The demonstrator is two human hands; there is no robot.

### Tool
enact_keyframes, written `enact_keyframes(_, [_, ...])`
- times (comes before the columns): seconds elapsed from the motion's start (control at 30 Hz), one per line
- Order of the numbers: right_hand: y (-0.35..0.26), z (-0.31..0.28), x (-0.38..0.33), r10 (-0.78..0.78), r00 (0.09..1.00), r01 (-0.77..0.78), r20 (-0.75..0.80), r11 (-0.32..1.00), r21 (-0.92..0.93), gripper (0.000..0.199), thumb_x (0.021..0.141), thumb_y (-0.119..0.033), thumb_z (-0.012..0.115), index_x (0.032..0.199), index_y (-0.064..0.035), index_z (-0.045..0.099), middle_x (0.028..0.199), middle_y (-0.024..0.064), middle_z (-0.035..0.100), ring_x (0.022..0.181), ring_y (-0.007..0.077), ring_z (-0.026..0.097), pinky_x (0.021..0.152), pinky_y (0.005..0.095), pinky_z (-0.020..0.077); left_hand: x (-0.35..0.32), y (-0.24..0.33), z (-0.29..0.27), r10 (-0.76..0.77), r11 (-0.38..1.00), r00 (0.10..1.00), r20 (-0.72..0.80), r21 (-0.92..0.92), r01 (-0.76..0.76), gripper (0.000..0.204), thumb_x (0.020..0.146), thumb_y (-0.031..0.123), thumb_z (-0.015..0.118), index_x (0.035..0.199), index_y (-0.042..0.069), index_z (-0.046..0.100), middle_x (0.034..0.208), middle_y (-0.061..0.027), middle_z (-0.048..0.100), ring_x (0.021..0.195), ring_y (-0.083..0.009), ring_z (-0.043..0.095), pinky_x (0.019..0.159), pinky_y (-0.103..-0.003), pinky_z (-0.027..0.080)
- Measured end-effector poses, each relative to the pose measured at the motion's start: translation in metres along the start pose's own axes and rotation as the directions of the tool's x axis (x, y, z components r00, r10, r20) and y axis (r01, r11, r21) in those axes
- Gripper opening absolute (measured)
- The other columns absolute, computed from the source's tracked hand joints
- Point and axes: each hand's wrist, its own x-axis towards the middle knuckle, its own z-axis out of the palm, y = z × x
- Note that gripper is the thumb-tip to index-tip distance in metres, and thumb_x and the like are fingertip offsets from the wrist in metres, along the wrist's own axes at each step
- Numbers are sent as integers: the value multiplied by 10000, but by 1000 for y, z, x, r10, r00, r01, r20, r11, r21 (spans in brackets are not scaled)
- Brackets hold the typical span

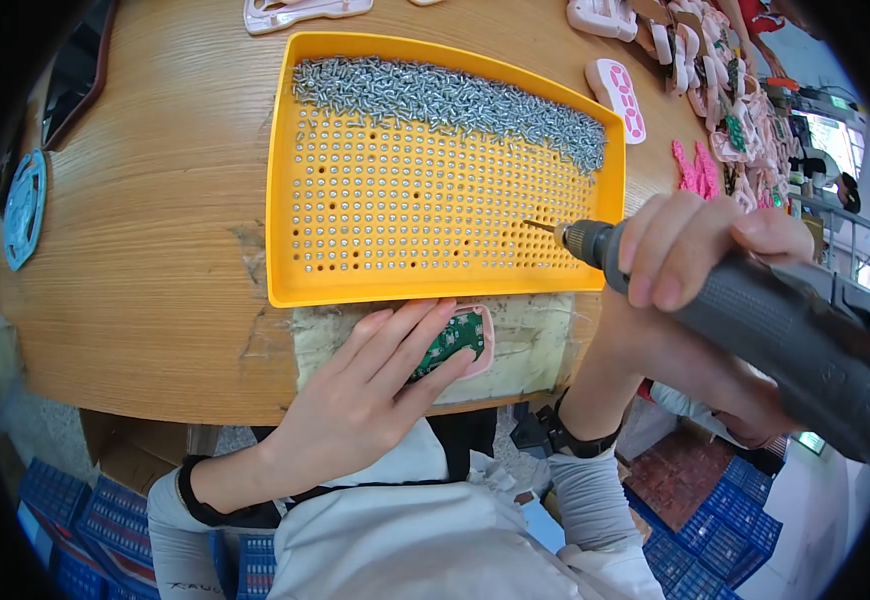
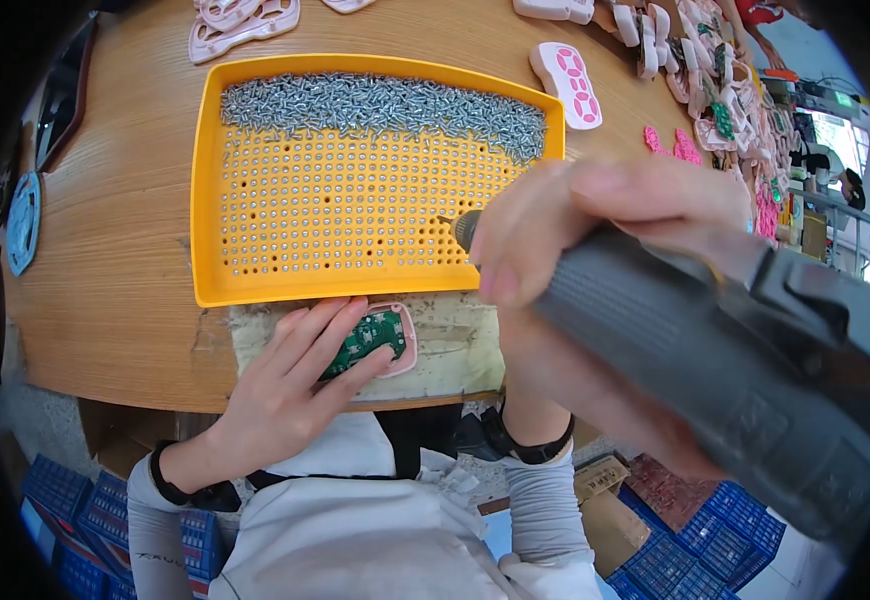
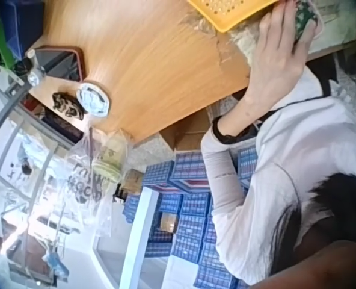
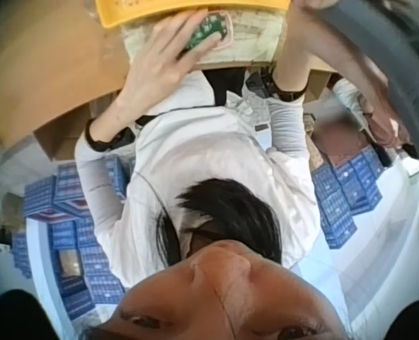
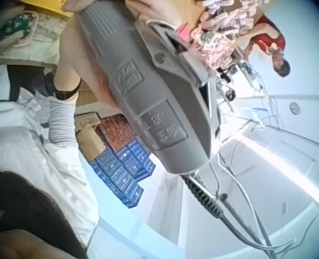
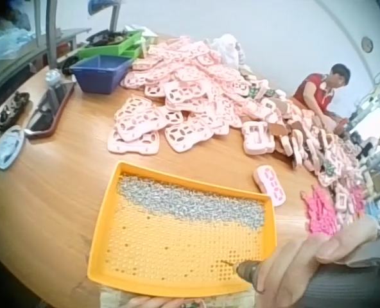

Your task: Assembling electronic circuit boards into pink plastic toy housings and securing them with a power screwdriver.

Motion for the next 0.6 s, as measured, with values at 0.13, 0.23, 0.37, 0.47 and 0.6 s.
enact_keyframes(0.13, [16, -7, -2, -35, 997, 35, -72, 999, 0, 1006, 638, -863, 438, 1119, 20, 457, 639, 39, 503, 497, 130, 484, 474, 261, 396, 0, -1, 0, 6, 1000, 1000, -2, 5, -6, 416, 708, 50, 593, 1124, 44, 612, 1239, -237, 484, 1140, -363, 491, 879, -458, 442])
enact_keyframes(0.23, [19, -8, -3, -52, 998, 50, -38, 998, -48, 1014, 634, -872, 425, 1098, 29, 456, 614, 41, 494, 463, 135, 469, 453, 259, 385, 1, -1, 0, 8, 1000, 1000, 3, 1, -8, 415, 710, 49, 593, 1124, 43, 611, 1238, -243, 485, 1140, -363, 493, 873, -461, 445])
enact_keyframes(0.37, [20, -1, -3, -40, 985, 40, -165, 999, -4, 1038, 623, -889, 400, 1086, 38, 456, 601, 49, 492, 444, 141, 460, 444, 260, 389, 2, 0, -1, 6, 1000, 1000, 3, 14, -6, 415, 707, 51, 595, 1122, 42, 612, 1238, -243, 486, 1140, -362, 493, 872, -462, 446])
enact_keyframes(0.47, [22, -1, -2, -46, 988, 46, -149, 999, -7, 1052, 615, -898, 391, 1080, 43, 456, 601, 56, 493, 448, 146, 462, 446, 263, 396, 1, 0, -1, 3, 1000, 1000, 8, 13, -3, 406, 712, 44, 592, 1118, 42, 614, 1240, -245, 484, 1145, -364, 491, 873, -462, 445])
enact_keyframes(0.6, [21, 4, -4, -31, 981, 25, -192, 999, -32, 1069, 602, -907, 390, 1077, 49, 455, 595, 66, 491, 454, 150, 456, 446, 270, 402, 2, 2, -4, -17, 999, 1000, 13, -38, 18, 436, 720, 46, 630, 1154, 42, 591, 1248, -240, 484, 1151, -364, 490, 876, -464, 444])
